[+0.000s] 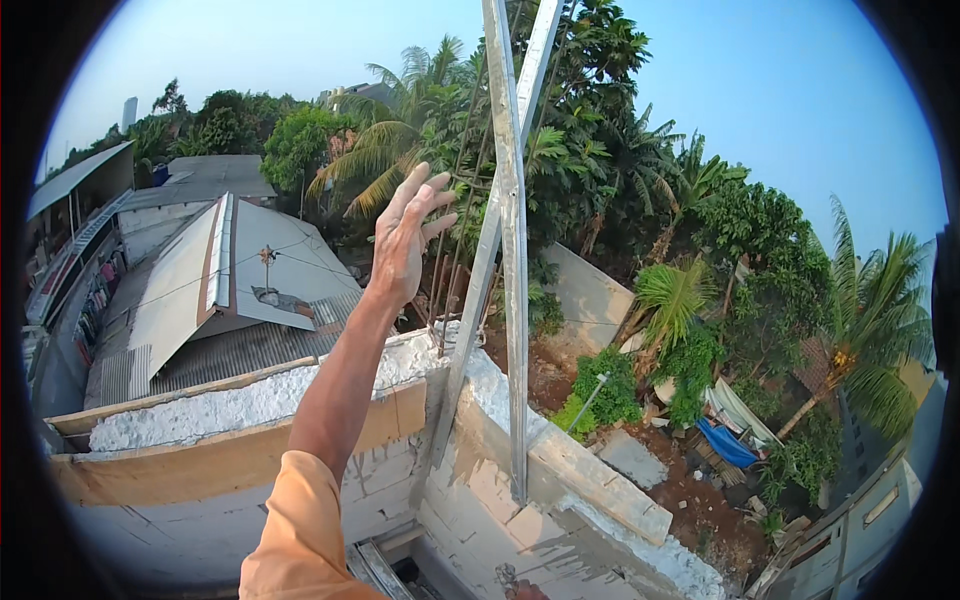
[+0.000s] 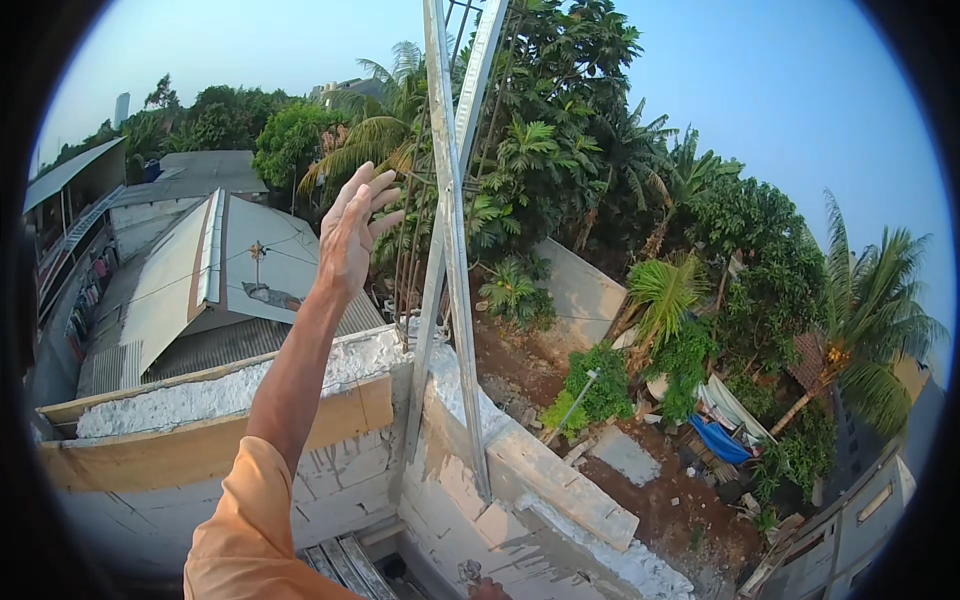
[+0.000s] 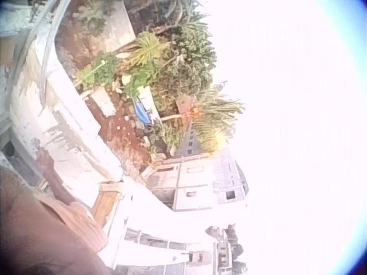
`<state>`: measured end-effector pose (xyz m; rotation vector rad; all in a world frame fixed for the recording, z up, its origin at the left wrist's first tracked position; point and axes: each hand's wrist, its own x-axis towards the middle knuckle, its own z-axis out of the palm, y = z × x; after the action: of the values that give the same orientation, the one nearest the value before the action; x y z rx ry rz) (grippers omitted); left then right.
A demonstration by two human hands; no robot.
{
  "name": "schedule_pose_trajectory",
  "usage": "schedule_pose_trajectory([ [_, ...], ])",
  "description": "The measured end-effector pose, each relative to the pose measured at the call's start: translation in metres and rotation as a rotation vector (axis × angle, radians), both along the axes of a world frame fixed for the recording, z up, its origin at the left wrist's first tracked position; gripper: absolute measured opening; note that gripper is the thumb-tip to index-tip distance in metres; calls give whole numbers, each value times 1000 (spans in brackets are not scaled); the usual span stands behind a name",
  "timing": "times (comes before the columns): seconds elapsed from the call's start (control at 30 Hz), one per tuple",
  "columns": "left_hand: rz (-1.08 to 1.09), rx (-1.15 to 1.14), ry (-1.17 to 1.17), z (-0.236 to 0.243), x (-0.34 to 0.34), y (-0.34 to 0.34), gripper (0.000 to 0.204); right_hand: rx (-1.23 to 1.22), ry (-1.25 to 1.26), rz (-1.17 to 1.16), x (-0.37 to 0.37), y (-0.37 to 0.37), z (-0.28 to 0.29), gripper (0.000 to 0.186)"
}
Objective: The person positions metal framing studs on top of a concrete structure and uses a hammer to secure a wooden support board against the concrete surface.
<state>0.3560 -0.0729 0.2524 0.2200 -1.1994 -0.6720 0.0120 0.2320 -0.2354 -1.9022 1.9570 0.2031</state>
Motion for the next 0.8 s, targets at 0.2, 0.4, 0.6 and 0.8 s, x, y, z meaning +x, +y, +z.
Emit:
schedule_pose_trajectory([
  [0.2, -12, -152, 24, 127, -27, -28, 60, -160, -166, -289, -4, 66, -80, 41],
  [0.4, -81, -205, 27, 148, -49, -45, 49, 103, -182, -427, 14, 76, 6, 41],
  [0.6, -91, -135, -27, 154, -47, -52, 45, -53, -213, -273, -9, 98, -49, 43],
  [0.8, 34, -145, -5, 195, -27, -72, 41, -103, -346, -387, -5, 99, -38, 42],
])
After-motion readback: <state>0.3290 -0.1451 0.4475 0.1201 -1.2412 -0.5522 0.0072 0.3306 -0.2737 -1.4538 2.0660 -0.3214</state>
